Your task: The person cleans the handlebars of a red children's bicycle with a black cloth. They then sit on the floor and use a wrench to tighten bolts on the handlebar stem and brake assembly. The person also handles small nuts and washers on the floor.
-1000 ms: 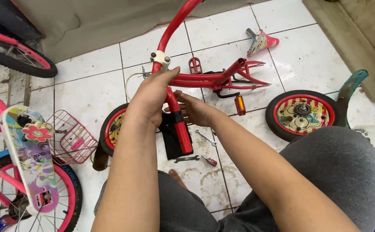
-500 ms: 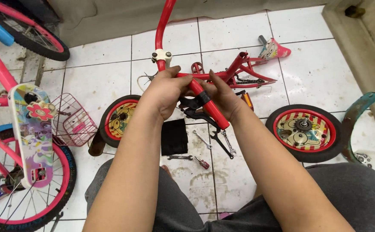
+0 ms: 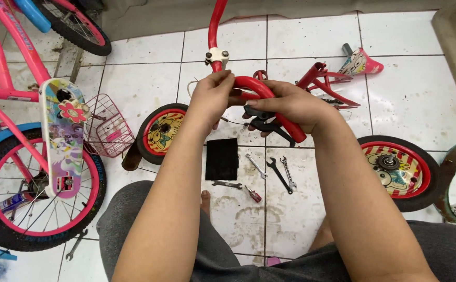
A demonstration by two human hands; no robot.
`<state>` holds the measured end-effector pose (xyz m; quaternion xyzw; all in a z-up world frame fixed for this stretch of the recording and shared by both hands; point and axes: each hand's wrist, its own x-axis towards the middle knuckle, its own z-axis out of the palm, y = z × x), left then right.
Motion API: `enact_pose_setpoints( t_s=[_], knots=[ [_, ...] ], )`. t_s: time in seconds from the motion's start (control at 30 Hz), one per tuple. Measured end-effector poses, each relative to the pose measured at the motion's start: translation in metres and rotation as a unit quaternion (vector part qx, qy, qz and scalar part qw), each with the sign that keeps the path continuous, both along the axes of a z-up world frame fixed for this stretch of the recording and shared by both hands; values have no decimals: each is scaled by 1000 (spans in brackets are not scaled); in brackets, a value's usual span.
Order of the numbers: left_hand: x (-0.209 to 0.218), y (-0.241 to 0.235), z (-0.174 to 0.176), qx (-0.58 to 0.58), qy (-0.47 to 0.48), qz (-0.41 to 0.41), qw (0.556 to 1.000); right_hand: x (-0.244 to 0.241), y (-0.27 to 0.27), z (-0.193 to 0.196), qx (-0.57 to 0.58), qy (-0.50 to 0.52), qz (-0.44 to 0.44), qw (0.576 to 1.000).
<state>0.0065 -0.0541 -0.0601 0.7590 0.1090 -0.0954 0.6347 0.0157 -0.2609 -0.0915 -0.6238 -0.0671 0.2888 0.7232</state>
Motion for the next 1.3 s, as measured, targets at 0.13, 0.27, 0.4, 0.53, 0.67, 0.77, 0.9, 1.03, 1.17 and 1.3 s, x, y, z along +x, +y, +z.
enact_pose_setpoints(
  t_s=[0.13,0.27,0.4,0.53,0.67,0.77,0.9,1.03,1.17,1.3],
  knots=[
    [-4,24,-16,76,-54,43,995,-8,-8,11,-16,-7,-2,1000],
    [-4,42,-28,163,-146,84,972,-4,-14,9,-37,-15,-19,999],
    [-2,59,-50,202,-144,96,964,-10,-14,26,-111,-27,-26,993],
    [11,67,-73,198,55,86,975,-26,-1,74,-308,-11,-43,950],
    [4,61,-58,-2,190,87,978,-26,-10,72,-317,-35,-25,948],
    [4,60,-59,-72,173,106,977,-29,-8,79,-352,-49,-36,934],
    [6,61,-66,-67,173,108,977,-32,-4,87,-378,-49,-43,924],
    [3,61,-73,-39,164,128,977,-33,-9,86,-392,-49,-40,918],
    [-4,59,-76,-48,141,154,977,-34,-13,81,-405,-75,-46,910],
    [-2,54,-84,-113,92,147,978,-34,-21,73,-397,-81,-55,913]
  ],
)
